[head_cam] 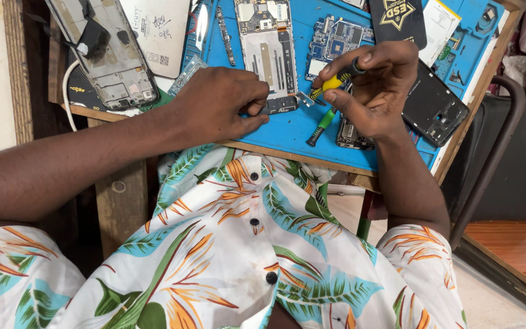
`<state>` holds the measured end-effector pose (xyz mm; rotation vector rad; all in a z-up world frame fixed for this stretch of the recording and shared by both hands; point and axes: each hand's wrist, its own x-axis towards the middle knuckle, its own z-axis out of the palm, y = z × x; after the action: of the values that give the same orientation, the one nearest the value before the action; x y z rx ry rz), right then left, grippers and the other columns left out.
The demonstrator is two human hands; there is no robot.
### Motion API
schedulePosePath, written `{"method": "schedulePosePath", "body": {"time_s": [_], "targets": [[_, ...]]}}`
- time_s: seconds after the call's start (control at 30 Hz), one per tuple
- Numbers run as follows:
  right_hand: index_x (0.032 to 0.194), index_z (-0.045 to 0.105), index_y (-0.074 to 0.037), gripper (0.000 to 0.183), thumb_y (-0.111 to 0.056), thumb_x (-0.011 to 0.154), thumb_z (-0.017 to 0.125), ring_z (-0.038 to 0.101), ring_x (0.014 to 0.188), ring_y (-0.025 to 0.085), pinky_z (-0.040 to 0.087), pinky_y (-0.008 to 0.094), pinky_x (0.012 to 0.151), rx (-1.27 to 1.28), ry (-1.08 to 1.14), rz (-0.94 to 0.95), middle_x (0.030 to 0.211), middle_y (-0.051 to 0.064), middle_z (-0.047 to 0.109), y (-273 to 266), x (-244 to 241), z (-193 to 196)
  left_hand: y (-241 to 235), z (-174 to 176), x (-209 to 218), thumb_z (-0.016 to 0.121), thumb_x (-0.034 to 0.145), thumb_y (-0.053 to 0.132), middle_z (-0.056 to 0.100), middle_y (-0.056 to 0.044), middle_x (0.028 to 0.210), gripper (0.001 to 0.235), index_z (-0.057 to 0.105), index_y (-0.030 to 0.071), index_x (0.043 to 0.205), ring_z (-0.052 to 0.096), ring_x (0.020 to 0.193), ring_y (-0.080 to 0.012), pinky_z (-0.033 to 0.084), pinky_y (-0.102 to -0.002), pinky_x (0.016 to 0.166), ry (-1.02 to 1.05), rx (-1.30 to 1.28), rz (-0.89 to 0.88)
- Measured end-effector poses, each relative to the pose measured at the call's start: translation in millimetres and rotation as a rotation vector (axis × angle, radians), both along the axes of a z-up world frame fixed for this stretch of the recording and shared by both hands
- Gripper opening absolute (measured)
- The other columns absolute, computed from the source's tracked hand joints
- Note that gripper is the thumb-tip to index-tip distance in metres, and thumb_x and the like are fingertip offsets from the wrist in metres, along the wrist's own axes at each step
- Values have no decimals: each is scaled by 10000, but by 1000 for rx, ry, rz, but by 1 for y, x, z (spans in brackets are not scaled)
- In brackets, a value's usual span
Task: The person uses a yellow-handled screwdriver to remove screws from a disassembled mobile phone chassis on a blue mat. They then use their fingers to lift and reposition internal components and a metal bracket within the chassis.
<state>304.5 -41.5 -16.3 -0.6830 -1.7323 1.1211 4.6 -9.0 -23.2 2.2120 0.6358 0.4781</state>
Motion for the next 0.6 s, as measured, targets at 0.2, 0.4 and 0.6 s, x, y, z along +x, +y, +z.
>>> {"method": "schedulePosePath", "body": {"time_s": [0.2,0.4,0.6], "targets": [[1307,368,-145,567,145,953,703,722,1108,258,691,414,919,17,10,9,1146,220,657,2,1,-2,0,-1,0,774,853,230,603,-28,741,260,567,82,797,642,693,-269,508,-438,592,3,-7,0],[1306,371,-148,563,145,959,704,721,1115,247,699,414,915,28,3,2,1126,206,648,2,2,-2,-1,-1,1,778,853,229,601,-26,740,261,569,84,794,643,688,-262,511,-432,592,9,-11,2],[1289,362,-143,557,141,952,702,730,1097,262,694,401,907,15,-2,22,1134,216,658,3,1,-1,-1,-1,0,784,850,231,601,-27,737,268,568,82,794,640,684,-264,512,-435,601,2,8,8]]}}
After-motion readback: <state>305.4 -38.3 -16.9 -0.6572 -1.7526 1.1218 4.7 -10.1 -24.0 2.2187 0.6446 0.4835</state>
